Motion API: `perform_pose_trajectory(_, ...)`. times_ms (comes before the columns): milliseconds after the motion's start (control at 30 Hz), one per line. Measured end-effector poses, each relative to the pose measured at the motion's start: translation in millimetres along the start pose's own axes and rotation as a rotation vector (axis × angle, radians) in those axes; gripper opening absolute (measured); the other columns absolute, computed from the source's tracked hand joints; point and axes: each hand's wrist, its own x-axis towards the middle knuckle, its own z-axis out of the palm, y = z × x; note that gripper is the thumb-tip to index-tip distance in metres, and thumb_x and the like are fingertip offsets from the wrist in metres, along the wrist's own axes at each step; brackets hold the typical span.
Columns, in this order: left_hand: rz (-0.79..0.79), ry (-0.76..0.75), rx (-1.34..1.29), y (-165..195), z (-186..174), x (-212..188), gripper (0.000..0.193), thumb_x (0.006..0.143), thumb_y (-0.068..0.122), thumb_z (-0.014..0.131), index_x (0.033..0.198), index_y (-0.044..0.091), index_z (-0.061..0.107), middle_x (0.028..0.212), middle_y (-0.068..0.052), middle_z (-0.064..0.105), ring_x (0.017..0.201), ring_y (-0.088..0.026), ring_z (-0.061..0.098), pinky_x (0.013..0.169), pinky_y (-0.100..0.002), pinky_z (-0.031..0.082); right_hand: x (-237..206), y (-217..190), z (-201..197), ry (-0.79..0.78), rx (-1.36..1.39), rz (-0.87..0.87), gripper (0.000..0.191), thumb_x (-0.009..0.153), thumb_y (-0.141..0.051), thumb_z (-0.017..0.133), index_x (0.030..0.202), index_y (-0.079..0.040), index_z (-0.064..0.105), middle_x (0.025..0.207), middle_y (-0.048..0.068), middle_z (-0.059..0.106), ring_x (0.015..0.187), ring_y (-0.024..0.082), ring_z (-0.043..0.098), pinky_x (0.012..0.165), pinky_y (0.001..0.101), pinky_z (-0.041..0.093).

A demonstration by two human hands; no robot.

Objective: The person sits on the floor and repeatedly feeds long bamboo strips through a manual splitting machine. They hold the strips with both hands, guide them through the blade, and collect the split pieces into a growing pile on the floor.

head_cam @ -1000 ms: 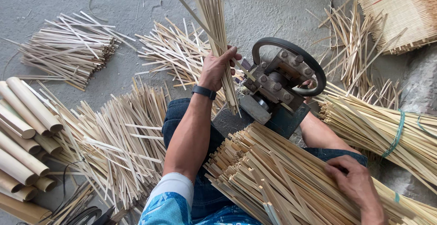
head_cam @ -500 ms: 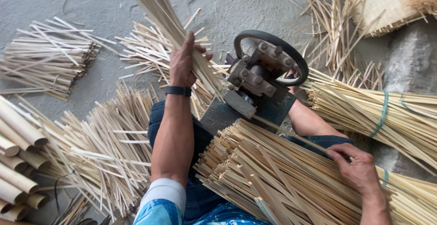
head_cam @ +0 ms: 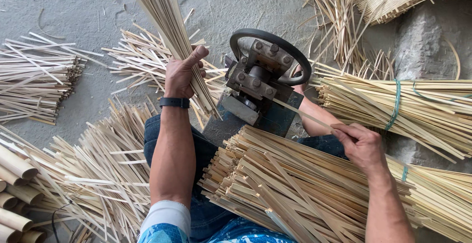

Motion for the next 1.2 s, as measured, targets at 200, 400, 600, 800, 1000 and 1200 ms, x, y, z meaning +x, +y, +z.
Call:
perform_pose_trajectory(200,-0.015,-0.059,0.019,-6,2,0,0.039,0.081,0.024,0.086,0.106,-0.003,0.071,0.089,-0.01,0.077,0.065,-0.009,0.066,0.05,-0.023,0.061,4,5,7,-0.541,-0.329,0.582,0.038,0.092,-0.047,0.079,0.104,-0.011,0.078,0.094,0.014,0.074,0.081,0.026,0.072,0.071,0.0411,0.06)
perform_pose_trajectory(400,-0.018,-0.081,-0.058,-15,-1,6,0.031,0.088,0.023,0.081,0.099,-0.004,0.072,0.085,-0.014,0.076,0.059,-0.011,0.066,0.049,-0.025,0.062,-24,36,23,-0.424,-0.147,0.154,0.026,0.082,-0.036,0.077,0.097,-0.015,0.079,0.103,0.004,0.075,0.091,0.018,0.074,0.085,0.037,0.06)
perform_pose_trajectory(600,0.02,-0.052,-0.132,-9,-10,11,0.038,0.09,0.031,0.077,0.103,-0.001,0.062,0.08,-0.014,0.074,0.057,-0.017,0.07,0.05,-0.028,0.064,-33,55,-13,-0.198,0.14,0.193,0.016,0.085,-0.025,0.077,0.097,-0.015,0.081,0.095,0.004,0.08,0.085,0.016,0.074,0.071,0.0332,0.062)
perform_pose_trajectory(800,0.046,0.029,-0.297,1,-13,9,0.045,0.085,0.034,0.08,0.103,0.002,0.055,0.071,-0.01,0.067,0.063,-0.022,0.073,0.058,-0.039,0.069,-20,34,-26,-0.103,-0.024,0.222,0.015,0.093,-0.025,0.073,0.097,-0.013,0.081,0.08,0.002,0.077,0.061,0.013,0.066,0.05,0.0302,0.055)
perform_pose_trajectory(1000,0.09,0.054,-0.251,-3,-8,9,0.052,0.083,0.035,0.085,0.107,0.002,0.053,0.079,-0.01,0.066,0.062,-0.016,0.068,0.05,-0.03,0.063,4,1,8,-0.025,0.094,-0.048,0.027,0.095,-0.034,0.071,0.105,-0.01,0.079,0.091,0.005,0.076,0.076,0.011,0.071,0.065,0.0247,0.056)
perform_pose_trajectory(1200,0.125,0.076,-0.176,0,-12,8,0.053,0.085,0.032,0.085,0.11,-0.006,0.059,0.088,-0.012,0.07,0.063,-0.012,0.066,0.049,-0.024,0.062,-5,19,9,-0.441,-0.171,0.51,0.034,0.087,-0.042,0.075,0.111,-0.017,0.076,0.088,0.009,0.072,0.07,0.022,0.066,0.062,0.0397,0.057)
